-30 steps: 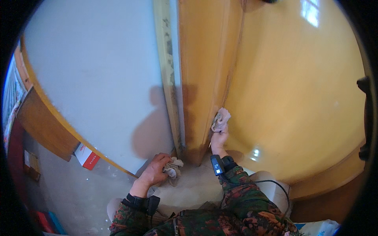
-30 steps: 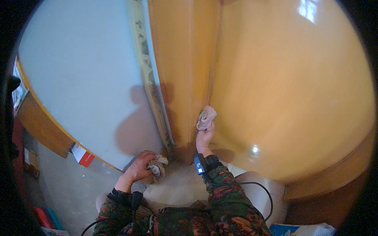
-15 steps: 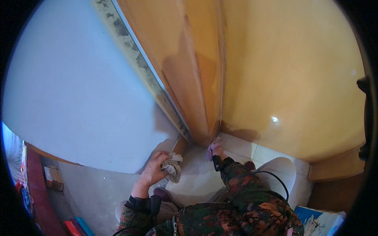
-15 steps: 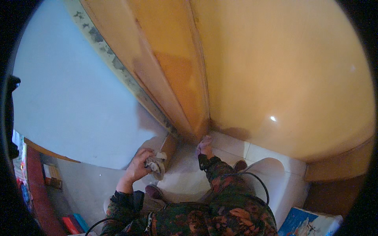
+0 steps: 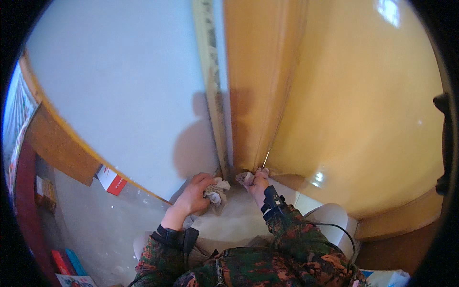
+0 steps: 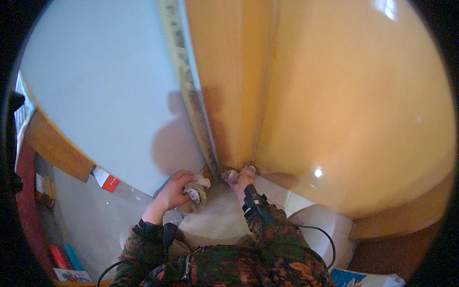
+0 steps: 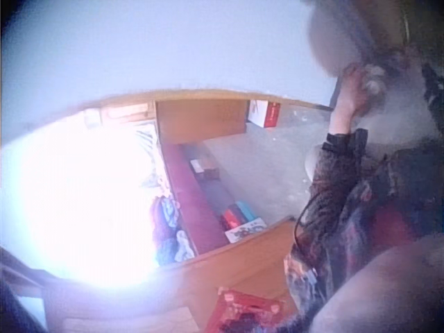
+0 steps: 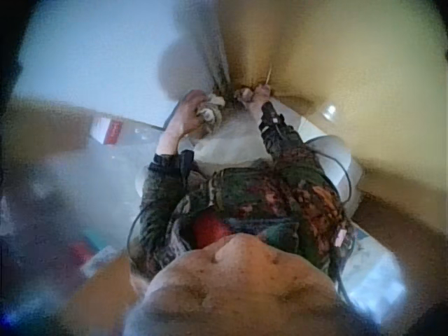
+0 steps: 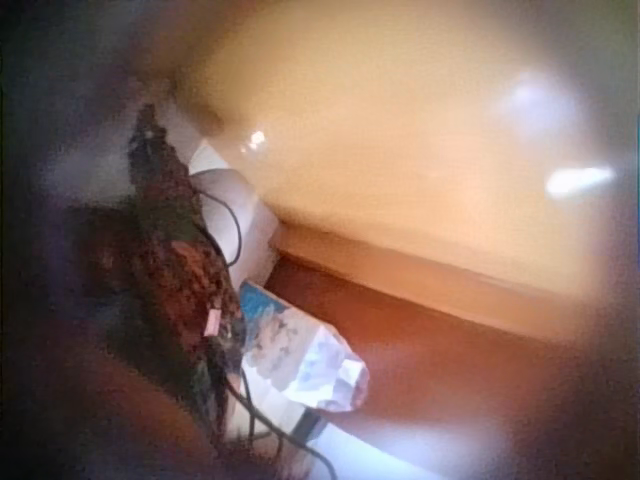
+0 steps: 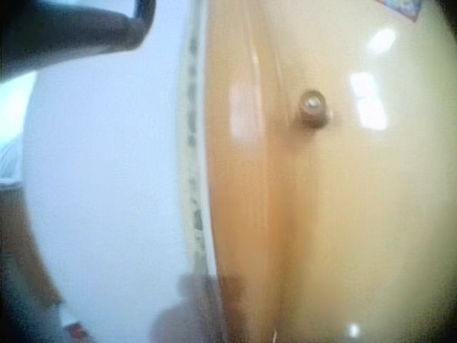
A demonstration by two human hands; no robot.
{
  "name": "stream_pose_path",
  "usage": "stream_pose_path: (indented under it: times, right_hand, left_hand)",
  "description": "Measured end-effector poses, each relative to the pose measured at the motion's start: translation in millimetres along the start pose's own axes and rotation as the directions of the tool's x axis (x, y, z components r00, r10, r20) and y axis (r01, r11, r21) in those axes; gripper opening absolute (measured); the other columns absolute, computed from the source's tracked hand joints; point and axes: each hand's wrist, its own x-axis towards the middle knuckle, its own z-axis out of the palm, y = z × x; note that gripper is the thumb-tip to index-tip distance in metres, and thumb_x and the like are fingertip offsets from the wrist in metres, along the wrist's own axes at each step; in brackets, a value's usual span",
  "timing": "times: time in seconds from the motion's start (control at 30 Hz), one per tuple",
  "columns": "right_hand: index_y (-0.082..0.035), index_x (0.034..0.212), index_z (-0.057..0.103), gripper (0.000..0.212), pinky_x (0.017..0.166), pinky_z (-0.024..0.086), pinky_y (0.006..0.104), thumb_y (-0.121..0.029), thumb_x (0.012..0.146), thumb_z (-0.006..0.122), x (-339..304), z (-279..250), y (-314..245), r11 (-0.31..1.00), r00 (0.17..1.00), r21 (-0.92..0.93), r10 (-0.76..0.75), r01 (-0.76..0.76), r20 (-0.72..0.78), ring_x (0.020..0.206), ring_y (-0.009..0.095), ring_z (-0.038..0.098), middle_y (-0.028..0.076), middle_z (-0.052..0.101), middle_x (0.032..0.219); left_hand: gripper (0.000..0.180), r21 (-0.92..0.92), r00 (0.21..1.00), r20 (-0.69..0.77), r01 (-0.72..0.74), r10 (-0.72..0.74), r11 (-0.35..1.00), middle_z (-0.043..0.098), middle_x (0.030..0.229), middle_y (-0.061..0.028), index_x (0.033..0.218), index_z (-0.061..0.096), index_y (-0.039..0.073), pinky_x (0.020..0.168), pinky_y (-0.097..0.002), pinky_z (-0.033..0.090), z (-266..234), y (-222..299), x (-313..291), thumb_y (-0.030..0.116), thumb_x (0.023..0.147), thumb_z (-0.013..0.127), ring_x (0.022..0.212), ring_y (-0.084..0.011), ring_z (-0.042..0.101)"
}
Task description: The person wipes the white door frame and adjacent wall with two cloths, alternating hands and covering the vertical edges and corners. The person remains seated on the floor during the task.
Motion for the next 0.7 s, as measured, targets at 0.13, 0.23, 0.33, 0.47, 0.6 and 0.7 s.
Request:
stream_pose_path:
  times: [0.13, 0.23, 0.33, 0.47, 0.6, 0.7]
  right_hand:
    - [-0.007, 0.115, 0.052, 0.030, 0.092, 0.049, 0.0576, -0.030, 0.097, 0.042, -52.9, 50.2, -28.7, 0.998, 0.949, -0.058, 0.000, 0.019, 0.315, 0.092, 0.048, 0.062, 0.027, 0.065, 0.100]
    - [-0.010, 0.114, 0.048, 0.027, 0.072, 0.052, 0.0571, -0.032, 0.099, 0.049, -103.0, 86.9, -58.2, 0.994, 0.894, -0.084, 0.105, -0.076, 0.436, 0.083, 0.044, 0.063, 0.021, 0.062, 0.099]
    - [-0.007, 0.111, 0.049, 0.026, 0.077, 0.054, 0.0553, -0.030, 0.100, 0.051, -155.0, 121.7, -88.7, 0.973, 0.860, -0.166, -0.053, 0.158, 0.508, 0.088, 0.043, 0.064, 0.020, 0.062, 0.100]
    - [0.002, 0.119, 0.051, 0.025, 0.088, 0.056, 0.0491, -0.010, 0.098, 0.052, -212.0, 171.7, -125.8, 0.859, 0.845, -0.241, -0.324, 0.451, 0.425, 0.093, 0.032, 0.066, 0.015, 0.063, 0.108]
    - [0.002, 0.116, 0.061, 0.027, 0.091, 0.053, 0.0442, 0.004, 0.090, 0.052, -253.6, 225.2, -145.7, 0.187, 0.283, -0.221, -0.766, 0.957, 0.577, 0.103, 0.026, 0.063, 0.012, 0.061, 0.120]
    - [-0.006, 0.111, 0.067, 0.034, 0.096, 0.048, 0.0446, 0.003, 0.080, 0.058, -251.3, 258.2, -157.3, -0.714, -0.462, 0.039, -0.408, 0.699, 0.788, 0.115, 0.028, 0.057, 0.012, 0.058, 0.128]
  left_hand:
    - [0.054, -0.054, 0.998, -0.040, -0.058, 0.056, 0.997, 0.055, 0.129, -0.0181, 0.117, 0.060, 0.005, 0.107, -0.0438, 0.041, 1.8, -3.7, -6.6, 0.003, 0.064, 0.068, 0.124, -0.0397, 0.049]
    - [0.053, -0.037, 0.994, -0.075, -0.081, 0.078, 0.996, 0.055, 0.127, -0.0189, 0.115, 0.060, 0.005, 0.108, -0.0445, 0.040, 1.3, -5.5, -10.3, 0.003, 0.063, 0.067, 0.124, -0.0400, 0.049]
    - [0.053, -0.053, 0.990, -0.100, -0.107, 0.101, 0.993, 0.055, 0.125, -0.0191, 0.115, 0.059, 0.005, 0.108, -0.0448, 0.040, 2.3, -6.5, -13.1, 0.003, 0.063, 0.067, 0.124, -0.0400, 0.049]
    - [0.050, -0.035, 0.979, -0.153, -0.142, 0.135, 0.989, 0.055, 0.124, -0.0187, 0.114, 0.059, 0.004, 0.105, -0.0437, 0.042, 0.1, -5.2, -17.0, 0.000, 0.065, 0.067, 0.121, -0.0398, 0.050]
    - [0.047, -0.037, 0.971, -0.191, -0.156, 0.146, 0.987, 0.055, 0.123, -0.0185, 0.111, 0.058, 0.003, 0.102, -0.0423, 0.044, -3.9, -1.4, -20.0, -0.001, 0.066, 0.068, 0.119, -0.0400, 0.052]
    - [0.047, -0.035, 0.967, -0.193, -0.176, 0.166, 0.984, 0.055, 0.122, -0.0188, 0.111, 0.059, 0.003, 0.101, -0.0428, 0.044, -6.5, 0.8, -19.2, 0.000, 0.065, 0.068, 0.118, -0.0401, 0.052]
